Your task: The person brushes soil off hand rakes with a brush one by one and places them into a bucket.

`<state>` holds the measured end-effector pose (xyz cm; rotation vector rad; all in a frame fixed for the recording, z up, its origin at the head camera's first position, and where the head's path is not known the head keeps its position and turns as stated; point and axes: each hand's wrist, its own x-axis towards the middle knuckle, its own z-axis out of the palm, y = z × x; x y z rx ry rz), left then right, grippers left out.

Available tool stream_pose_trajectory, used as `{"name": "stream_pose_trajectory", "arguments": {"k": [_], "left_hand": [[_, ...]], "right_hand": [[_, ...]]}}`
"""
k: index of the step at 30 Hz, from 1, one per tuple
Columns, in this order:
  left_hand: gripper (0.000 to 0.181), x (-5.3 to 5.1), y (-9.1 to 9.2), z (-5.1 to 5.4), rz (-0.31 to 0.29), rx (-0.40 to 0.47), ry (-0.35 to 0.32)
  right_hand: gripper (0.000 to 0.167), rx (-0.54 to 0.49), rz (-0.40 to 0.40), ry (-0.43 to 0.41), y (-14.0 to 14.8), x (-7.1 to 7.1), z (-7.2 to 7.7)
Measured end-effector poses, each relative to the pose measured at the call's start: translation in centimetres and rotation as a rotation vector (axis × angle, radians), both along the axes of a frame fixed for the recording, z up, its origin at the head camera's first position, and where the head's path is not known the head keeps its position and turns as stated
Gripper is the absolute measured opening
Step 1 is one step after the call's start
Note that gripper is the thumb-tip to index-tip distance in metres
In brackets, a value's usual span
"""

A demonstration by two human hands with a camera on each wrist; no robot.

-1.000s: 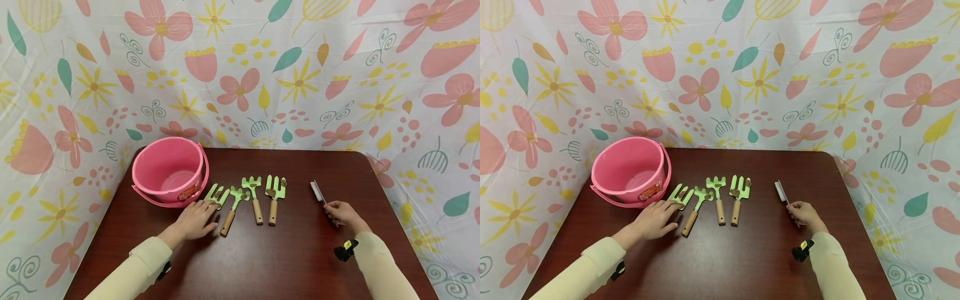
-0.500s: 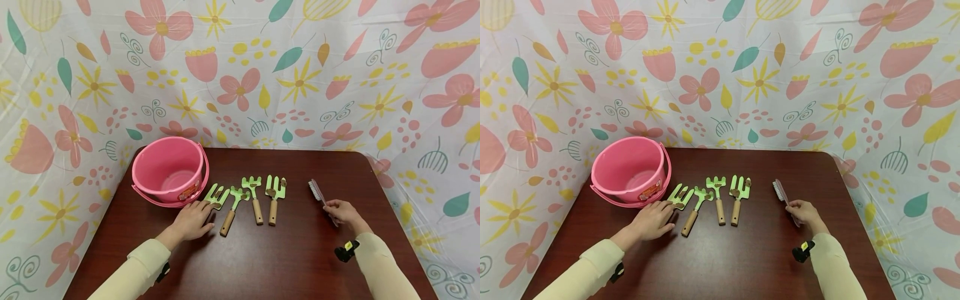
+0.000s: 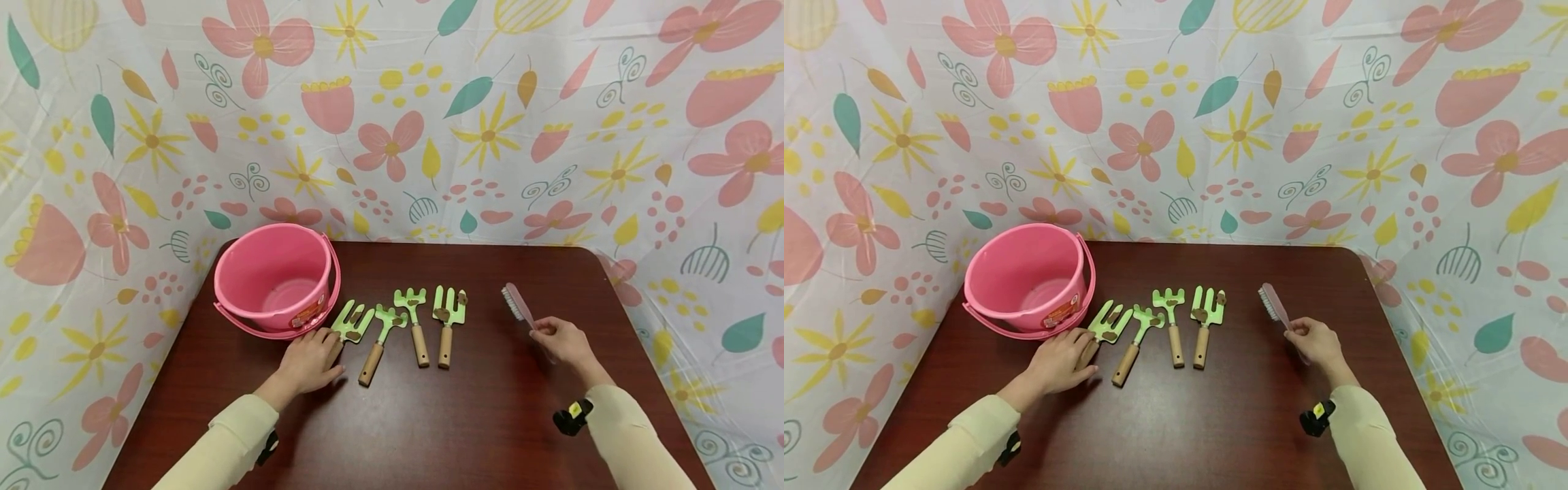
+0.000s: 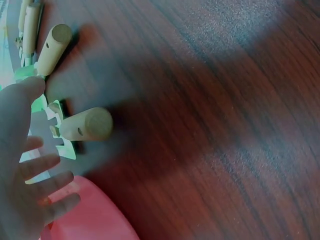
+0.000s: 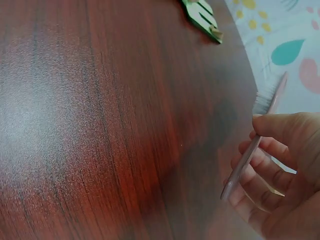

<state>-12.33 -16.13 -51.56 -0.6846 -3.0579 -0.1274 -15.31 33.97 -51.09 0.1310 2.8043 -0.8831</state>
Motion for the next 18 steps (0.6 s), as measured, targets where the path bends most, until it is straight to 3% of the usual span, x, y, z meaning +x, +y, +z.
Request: {"name": "stream_pose_trajectory", "arguments": {"k": [7,18], "left_hand": [[0.068,-0.2,0.1,-0.8,0.05,0.004,0.022],[0.063,-0.8,0.2,-2.0,0.135,0.011,-0.012]], "right_hand": [[0.036,-0.007,0.016,0.057,-0.5,0.5,0.6],[0.033,0.042,0.051,0.133,-0.8,1.1,1.8]]}}
